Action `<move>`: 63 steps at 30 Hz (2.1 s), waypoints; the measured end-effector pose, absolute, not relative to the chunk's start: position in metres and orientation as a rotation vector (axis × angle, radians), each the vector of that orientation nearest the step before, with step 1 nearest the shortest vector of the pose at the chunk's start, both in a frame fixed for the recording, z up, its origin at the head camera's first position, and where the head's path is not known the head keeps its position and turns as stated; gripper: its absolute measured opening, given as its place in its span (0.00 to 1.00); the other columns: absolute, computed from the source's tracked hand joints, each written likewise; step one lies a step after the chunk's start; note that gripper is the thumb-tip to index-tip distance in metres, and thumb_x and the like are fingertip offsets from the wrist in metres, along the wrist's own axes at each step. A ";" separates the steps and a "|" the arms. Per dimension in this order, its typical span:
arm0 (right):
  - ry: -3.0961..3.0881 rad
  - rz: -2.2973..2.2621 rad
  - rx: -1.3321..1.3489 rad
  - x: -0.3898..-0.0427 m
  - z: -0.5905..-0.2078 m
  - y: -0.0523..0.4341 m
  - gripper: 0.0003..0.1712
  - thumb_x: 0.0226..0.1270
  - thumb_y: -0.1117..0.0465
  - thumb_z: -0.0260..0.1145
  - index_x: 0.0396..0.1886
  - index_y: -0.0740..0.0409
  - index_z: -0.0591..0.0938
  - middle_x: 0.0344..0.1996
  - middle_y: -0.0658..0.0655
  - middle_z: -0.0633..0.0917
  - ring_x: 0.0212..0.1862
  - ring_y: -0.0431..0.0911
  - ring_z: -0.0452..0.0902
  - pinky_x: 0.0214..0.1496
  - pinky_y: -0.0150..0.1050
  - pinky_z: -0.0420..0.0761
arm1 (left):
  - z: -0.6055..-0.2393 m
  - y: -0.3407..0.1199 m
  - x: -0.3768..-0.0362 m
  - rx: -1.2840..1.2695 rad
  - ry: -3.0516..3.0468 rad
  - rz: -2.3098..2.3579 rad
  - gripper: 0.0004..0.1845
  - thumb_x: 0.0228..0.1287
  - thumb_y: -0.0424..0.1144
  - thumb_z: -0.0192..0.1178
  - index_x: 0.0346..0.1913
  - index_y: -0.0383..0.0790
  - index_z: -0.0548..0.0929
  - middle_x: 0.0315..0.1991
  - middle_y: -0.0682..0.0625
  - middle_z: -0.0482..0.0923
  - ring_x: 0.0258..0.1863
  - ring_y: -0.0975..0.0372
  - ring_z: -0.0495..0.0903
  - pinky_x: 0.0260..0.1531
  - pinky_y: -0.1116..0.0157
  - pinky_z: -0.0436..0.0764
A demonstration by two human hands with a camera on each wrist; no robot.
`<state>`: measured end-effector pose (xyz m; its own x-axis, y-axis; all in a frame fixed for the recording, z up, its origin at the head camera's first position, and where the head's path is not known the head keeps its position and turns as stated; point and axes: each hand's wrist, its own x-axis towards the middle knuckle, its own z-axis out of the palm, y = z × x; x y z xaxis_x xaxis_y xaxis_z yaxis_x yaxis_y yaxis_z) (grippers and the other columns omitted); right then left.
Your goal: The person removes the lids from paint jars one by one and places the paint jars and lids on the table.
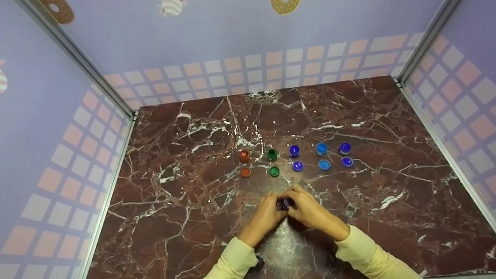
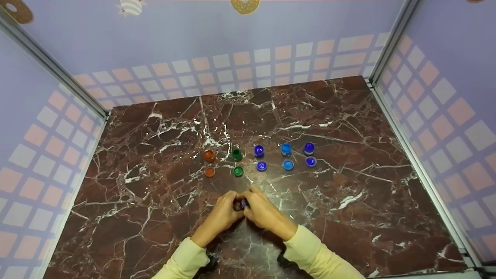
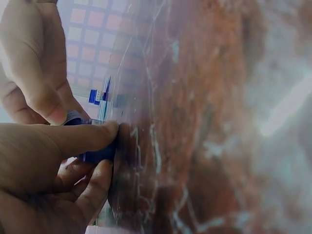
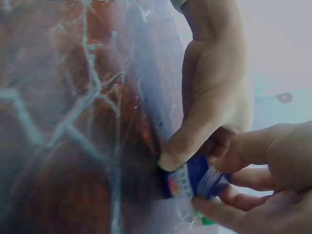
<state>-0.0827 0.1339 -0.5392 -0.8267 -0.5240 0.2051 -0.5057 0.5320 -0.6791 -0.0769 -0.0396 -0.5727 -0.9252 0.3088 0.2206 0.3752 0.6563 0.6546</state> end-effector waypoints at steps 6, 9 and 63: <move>2.633 -1.453 -0.768 -0.083 -0.550 0.146 0.22 0.52 0.77 0.68 0.50 0.64 0.86 0.46 0.56 0.84 0.50 0.52 0.81 0.55 0.51 0.81 | -0.571 -0.036 -0.073 -0.514 -2.828 -1.132 0.19 0.50 0.27 0.76 0.44 0.35 0.81 0.38 0.47 0.80 0.39 0.54 0.81 0.43 0.58 0.80; 2.588 -1.548 -0.719 -0.084 -0.557 0.150 0.21 0.53 0.77 0.68 0.49 0.64 0.86 0.45 0.55 0.85 0.48 0.51 0.81 0.54 0.51 0.82 | -0.569 -0.035 -0.072 -0.507 -2.839 -1.119 0.19 0.50 0.26 0.76 0.45 0.35 0.81 0.40 0.46 0.80 0.41 0.53 0.82 0.46 0.57 0.80; 2.383 -1.516 -0.852 -0.084 -0.558 0.136 0.27 0.55 0.75 0.73 0.58 0.69 0.82 0.51 0.61 0.84 0.45 0.49 0.79 0.50 0.42 0.81 | -0.561 -0.094 -0.050 -0.233 -2.855 -1.193 0.18 0.52 0.29 0.78 0.44 0.32 0.83 0.41 0.43 0.82 0.44 0.49 0.83 0.47 0.52 0.83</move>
<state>-0.0844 0.1363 -0.5582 -0.8165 -0.5599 0.1408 -0.3648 0.3112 -0.8775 -0.0500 -0.0944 -0.5607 -0.9880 0.1237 0.0930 0.1531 0.6931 0.7044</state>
